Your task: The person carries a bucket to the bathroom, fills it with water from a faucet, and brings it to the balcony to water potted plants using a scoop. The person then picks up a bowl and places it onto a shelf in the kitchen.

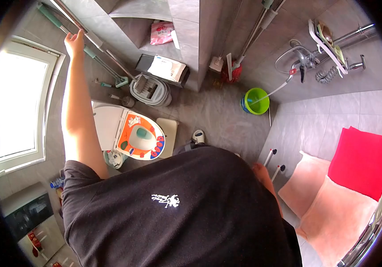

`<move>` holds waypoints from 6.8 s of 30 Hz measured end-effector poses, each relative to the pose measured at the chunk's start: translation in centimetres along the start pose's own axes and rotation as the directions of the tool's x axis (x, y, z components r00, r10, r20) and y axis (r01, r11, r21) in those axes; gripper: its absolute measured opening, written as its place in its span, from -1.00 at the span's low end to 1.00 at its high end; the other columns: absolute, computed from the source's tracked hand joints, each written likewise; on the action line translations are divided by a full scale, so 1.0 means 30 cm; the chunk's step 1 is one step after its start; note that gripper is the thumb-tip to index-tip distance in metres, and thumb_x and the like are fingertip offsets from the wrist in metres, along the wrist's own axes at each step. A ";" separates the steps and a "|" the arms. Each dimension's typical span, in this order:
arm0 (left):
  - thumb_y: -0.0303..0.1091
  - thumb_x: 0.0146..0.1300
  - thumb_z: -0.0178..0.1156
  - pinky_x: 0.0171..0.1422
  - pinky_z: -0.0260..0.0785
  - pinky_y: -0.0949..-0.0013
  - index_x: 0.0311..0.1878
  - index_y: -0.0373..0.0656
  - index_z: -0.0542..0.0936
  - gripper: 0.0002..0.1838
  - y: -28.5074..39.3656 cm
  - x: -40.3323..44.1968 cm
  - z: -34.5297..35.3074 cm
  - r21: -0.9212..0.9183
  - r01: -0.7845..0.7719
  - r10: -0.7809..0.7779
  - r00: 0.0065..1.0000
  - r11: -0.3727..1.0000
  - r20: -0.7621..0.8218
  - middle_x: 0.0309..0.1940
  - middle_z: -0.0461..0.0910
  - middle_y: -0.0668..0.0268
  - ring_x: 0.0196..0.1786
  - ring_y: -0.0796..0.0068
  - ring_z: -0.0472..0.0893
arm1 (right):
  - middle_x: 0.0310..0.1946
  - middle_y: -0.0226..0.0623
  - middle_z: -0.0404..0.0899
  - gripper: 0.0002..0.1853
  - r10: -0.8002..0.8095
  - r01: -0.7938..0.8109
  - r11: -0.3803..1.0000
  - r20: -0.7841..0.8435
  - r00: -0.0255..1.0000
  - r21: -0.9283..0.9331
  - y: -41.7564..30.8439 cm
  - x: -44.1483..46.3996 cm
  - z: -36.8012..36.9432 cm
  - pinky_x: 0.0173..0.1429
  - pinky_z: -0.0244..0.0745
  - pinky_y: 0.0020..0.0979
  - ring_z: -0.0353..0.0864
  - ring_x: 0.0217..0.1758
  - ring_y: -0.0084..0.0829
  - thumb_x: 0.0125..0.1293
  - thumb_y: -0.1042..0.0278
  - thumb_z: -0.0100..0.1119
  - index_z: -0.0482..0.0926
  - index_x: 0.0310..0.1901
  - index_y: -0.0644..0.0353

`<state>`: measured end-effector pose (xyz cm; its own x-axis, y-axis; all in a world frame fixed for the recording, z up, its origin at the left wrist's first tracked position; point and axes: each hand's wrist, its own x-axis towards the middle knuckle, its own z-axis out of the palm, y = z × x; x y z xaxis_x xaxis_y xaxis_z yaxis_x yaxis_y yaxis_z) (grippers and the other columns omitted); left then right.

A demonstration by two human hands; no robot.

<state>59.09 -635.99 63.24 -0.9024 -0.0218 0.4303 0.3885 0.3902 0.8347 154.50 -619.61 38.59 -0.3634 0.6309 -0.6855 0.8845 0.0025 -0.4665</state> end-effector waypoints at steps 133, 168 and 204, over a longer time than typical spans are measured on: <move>-0.20 0.34 0.34 0.12 0.42 0.25 0.26 -0.02 0.48 -0.53 -0.459 0.149 -0.013 0.149 0.323 -0.339 0.676 0.934 0.654 0.11 0.64 0.48 0.13 0.53 0.55 | -0.37 -0.31 0.67 -0.69 -0.038 0.042 0.991 -0.032 0.999 0.129 -0.184 0.231 0.133 -0.28 0.52 -0.37 0.60 -0.42 -0.48 0.41 0.32 0.11 0.63 0.08 0.27; -0.16 0.29 0.22 0.09 0.54 0.15 0.13 -0.09 0.64 -0.62 -0.213 -1.744 0.155 0.376 -0.182 -0.396 -0.090 0.909 0.914 -0.14 0.73 0.02 -0.05 0.07 0.73 | -0.17 -0.31 0.71 -0.74 -0.245 0.543 0.736 -0.589 0.770 0.405 -0.609 0.900 -1.001 -0.05 0.57 -0.50 0.65 -0.23 -0.57 0.49 0.40 0.13 0.59 0.14 0.26; -0.48 0.40 0.17 0.10 0.56 0.30 0.13 -0.25 0.59 -0.73 -0.105 -2.644 0.335 0.638 0.288 -0.613 -0.181 0.715 0.769 -0.08 0.72 0.09 0.04 0.26 0.73 | 0.44 -0.03 0.26 -0.21 0.582 -0.480 0.328 0.226 0.781 0.814 0.536 2.074 0.084 0.35 0.48 0.03 0.32 0.46 0.01 0.34 -0.13 0.35 0.24 0.44 0.07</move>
<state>127.59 -626.25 23.04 -0.2184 0.4724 -0.8539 -0.1009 0.8594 0.5012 145.37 -582.26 -12.98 0.1646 0.3186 -0.9335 0.2261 -0.9334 -0.2787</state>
